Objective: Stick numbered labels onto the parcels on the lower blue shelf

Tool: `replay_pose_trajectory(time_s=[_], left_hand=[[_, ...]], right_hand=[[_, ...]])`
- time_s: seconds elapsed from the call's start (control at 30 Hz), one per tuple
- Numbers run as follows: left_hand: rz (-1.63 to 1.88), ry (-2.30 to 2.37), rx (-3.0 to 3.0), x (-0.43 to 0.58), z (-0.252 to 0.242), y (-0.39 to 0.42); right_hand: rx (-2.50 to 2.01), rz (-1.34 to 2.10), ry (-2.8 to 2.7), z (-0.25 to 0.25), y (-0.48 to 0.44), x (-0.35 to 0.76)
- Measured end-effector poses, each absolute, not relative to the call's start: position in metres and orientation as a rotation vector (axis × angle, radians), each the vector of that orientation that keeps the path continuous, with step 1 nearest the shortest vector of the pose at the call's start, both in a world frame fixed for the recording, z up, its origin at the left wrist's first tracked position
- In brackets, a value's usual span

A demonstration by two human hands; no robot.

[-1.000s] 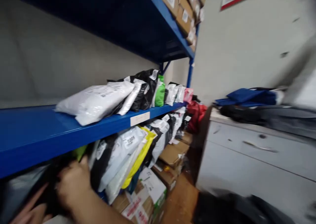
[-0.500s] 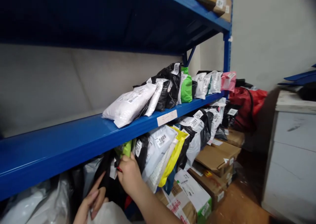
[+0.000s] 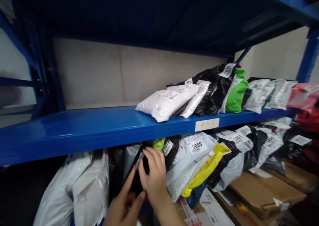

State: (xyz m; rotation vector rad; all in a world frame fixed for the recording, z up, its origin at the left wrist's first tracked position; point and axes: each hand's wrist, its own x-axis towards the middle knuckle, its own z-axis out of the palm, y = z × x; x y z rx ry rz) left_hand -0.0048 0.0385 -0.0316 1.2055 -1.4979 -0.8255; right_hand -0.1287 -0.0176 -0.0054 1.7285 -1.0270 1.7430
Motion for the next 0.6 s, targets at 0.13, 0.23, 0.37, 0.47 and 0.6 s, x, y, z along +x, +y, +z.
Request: replay_pose_trajectory(time_s=[0.13,0.23,0.37,0.47,0.6], left_hand=[[-0.754,-1.578,1.25,-0.017,-0.024,0.023],[-0.657,-1.47,1.248,-0.018,-0.021,0.025],[-0.702,-1.335,1.175,-0.01,-0.02,0.027],[-0.815,-1.204,1.102,-0.003,-0.02,0.023],[-0.849,-1.016,1.059,-0.001,-0.011,0.028]], right_hand=[[1.63,1.582,-1.163,0.008,-0.045,-0.12],[1.677,1.601,-1.233,0.014,-0.054,-0.122],[1.862,1.88,-1.277,0.015,-0.051,-0.134],[1.976,2.155,-1.346,0.007,-0.042,-0.147],[1.98,2.371,-1.461,-0.006,-0.032,-0.161]])
